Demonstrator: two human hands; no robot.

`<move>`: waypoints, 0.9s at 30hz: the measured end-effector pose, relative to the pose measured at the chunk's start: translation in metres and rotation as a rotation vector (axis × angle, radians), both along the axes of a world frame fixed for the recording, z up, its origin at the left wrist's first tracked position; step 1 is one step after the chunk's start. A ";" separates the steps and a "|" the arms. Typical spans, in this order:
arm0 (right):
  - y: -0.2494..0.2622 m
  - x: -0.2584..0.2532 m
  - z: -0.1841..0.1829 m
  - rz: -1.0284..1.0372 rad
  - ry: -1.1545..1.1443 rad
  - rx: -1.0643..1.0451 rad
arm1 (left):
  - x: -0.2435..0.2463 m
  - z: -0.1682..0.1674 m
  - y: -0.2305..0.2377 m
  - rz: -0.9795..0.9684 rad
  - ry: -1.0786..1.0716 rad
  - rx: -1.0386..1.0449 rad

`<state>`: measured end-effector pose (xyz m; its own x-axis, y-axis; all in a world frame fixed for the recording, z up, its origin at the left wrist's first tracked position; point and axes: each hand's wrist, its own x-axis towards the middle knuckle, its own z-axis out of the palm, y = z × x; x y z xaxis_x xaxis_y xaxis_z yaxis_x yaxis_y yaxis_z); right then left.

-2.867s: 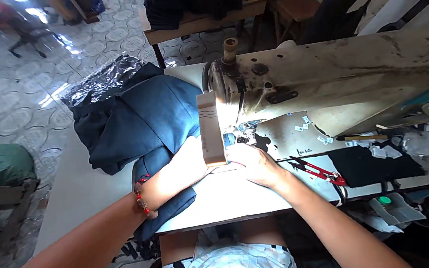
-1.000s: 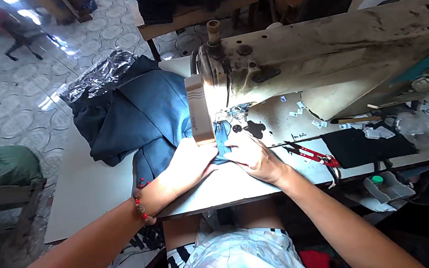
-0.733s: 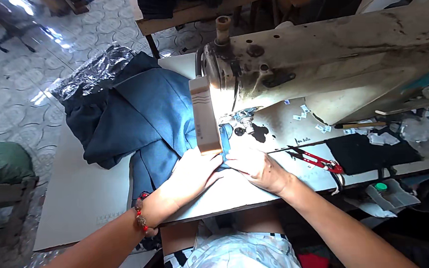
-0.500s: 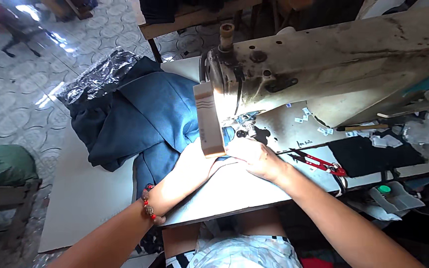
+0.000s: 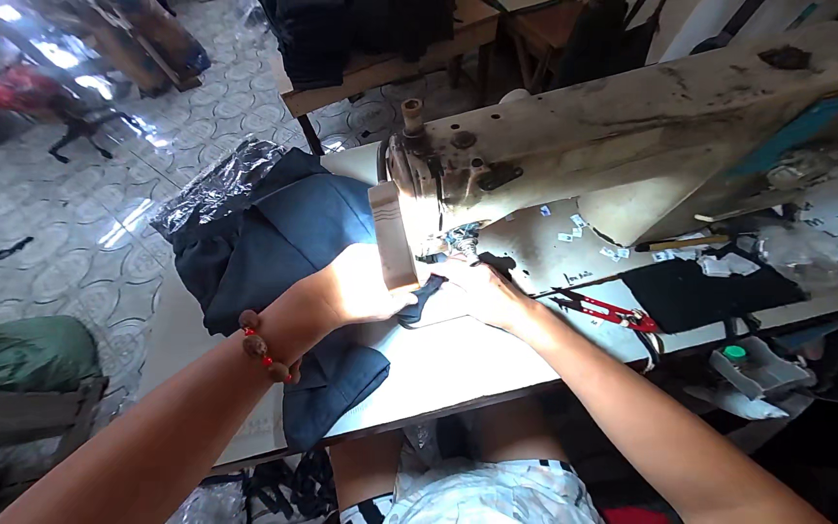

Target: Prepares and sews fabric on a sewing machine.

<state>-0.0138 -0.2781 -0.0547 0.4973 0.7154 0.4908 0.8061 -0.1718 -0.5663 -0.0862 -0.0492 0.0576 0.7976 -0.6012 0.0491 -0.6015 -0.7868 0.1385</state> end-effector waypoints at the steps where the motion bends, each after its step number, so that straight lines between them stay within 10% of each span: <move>1: 0.001 -0.004 0.000 -0.038 0.006 0.013 | 0.000 -0.002 0.001 -0.004 -0.010 -0.036; 11: 0.006 -0.021 -0.001 -0.159 -0.061 0.178 | -0.028 -0.020 -0.006 0.510 -0.150 0.012; 27: -0.016 -0.002 -0.015 0.086 -0.287 0.008 | -0.044 -0.067 -0.069 0.285 -0.225 -0.004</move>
<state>-0.0162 -0.2943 -0.0695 0.2755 0.7447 0.6079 0.9447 -0.0927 -0.3145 -0.1306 -0.1180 -0.0093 0.9022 -0.3553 0.2446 -0.3735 -0.9271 0.0311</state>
